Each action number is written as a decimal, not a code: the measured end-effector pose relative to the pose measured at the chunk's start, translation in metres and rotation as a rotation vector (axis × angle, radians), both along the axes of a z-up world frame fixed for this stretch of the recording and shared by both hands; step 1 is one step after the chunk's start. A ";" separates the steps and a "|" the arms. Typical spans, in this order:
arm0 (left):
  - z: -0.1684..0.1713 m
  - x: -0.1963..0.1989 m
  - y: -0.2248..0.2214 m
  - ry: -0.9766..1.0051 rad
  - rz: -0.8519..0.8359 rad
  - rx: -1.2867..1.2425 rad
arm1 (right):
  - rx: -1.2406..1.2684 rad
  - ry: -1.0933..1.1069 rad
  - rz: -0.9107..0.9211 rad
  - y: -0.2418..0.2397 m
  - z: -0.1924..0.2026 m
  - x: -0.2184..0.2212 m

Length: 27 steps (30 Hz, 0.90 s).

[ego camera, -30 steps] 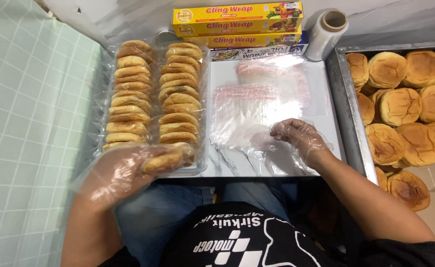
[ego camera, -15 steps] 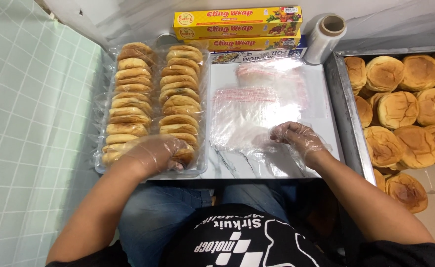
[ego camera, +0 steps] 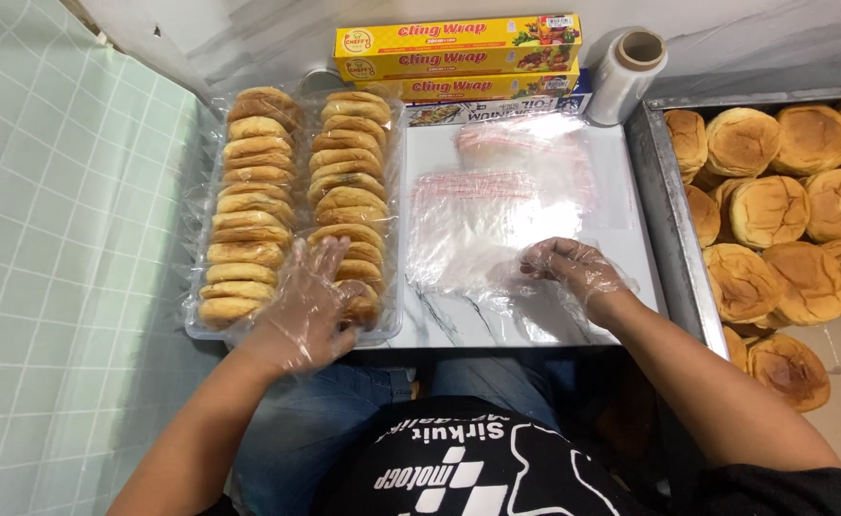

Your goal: Manually wrapping individual baked buns in plastic cling wrap at a bakery packaging station.

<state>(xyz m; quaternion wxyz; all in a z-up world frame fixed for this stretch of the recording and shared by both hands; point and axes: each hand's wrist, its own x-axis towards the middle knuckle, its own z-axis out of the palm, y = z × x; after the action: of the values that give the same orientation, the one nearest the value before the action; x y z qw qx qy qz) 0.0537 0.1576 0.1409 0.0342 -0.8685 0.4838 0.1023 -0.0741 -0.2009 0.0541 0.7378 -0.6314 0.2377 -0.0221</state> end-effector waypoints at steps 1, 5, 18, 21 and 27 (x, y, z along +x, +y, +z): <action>0.008 0.000 -0.005 0.000 0.000 -0.001 | -0.001 0.000 0.000 0.000 0.003 0.000; 0.021 0.005 -0.014 0.141 0.082 0.176 | 0.007 0.035 -0.010 0.002 0.013 0.001; 0.003 0.004 -0.029 0.063 0.161 0.217 | -0.004 0.072 -0.017 0.003 0.012 0.004; 0.020 -0.015 -0.022 0.347 0.320 -0.254 | 0.006 0.058 -0.018 0.003 0.013 0.003; -0.047 0.004 -0.011 0.078 0.154 0.040 | -0.035 0.076 -0.004 0.011 0.020 0.001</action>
<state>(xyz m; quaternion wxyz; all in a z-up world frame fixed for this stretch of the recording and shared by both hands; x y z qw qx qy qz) 0.0581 0.1471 0.0939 0.0248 -0.8977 0.4143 0.1480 -0.0733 -0.1901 0.0744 0.7171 -0.6441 0.2663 -0.0040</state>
